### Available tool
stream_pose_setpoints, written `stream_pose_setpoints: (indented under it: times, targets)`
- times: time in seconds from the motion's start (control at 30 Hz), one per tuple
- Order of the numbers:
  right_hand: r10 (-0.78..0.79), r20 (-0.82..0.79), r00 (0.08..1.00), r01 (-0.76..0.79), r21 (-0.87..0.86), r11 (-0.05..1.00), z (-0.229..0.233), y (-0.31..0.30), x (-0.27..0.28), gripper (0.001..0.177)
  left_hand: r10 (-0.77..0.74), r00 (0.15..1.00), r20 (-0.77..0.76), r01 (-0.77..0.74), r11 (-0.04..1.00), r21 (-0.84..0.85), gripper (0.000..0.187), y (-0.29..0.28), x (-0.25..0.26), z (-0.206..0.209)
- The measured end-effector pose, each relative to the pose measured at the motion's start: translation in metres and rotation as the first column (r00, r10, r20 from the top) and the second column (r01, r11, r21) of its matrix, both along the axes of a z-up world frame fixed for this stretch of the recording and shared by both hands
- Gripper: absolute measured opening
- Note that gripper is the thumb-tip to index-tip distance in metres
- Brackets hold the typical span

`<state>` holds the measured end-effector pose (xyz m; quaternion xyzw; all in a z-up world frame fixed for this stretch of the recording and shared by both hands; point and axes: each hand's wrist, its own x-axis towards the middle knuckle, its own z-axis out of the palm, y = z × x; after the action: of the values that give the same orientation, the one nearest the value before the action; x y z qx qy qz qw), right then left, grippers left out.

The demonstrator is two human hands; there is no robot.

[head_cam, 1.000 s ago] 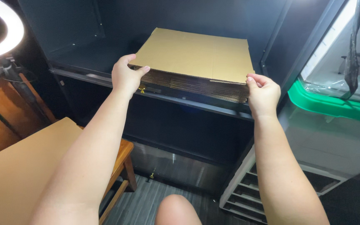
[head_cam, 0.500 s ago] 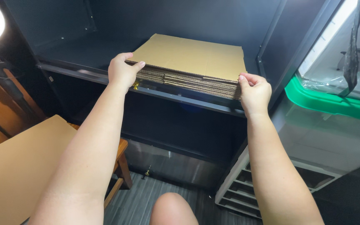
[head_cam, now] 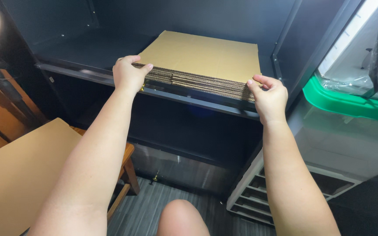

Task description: The person repeatedly picks up flat cardboard sheets from a stack on a small wooden stool and places them onto a shelf inside a black cabinet. The action is repeated multiple times throughout the clip.

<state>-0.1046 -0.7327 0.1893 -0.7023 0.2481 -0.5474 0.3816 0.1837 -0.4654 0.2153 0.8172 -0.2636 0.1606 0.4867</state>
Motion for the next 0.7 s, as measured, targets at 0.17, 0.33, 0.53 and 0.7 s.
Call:
stream_pose_setpoints:
  times: [0.17, 0.33, 0.53, 0.7]
  targets:
    - [0.040, -0.002, 0.999, -0.040, 0.002, 0.999, 0.004, 0.010, -0.005, 0.036, 0.012, 1.000, 0.017, -0.012, 1.000, -0.001, 0.049, -0.006, 0.005, -0.007]
    - [0.041, -0.007, 0.999, -0.041, -0.007, 0.999, 0.003, 0.011, -0.005, 0.038, -0.005, 0.999, 0.043, 0.006, 1.000, -0.017, 0.047, -0.006, 0.012, -0.012]
    - [-0.039, -0.019, 0.999, 0.037, -0.089, 0.995, 0.001, 0.015, -0.006, 0.036, -0.008, 1.000, 0.019, 0.008, 0.999, -0.044, 0.032, -0.003, 0.016, -0.017]
    - [-0.055, -0.012, 0.998, 0.053, -0.109, 0.993, -0.002, 0.017, -0.006, 0.035, -0.007, 1.000, 0.006, 0.007, 1.000, -0.008, 0.034, 0.001, 0.008, -0.011]
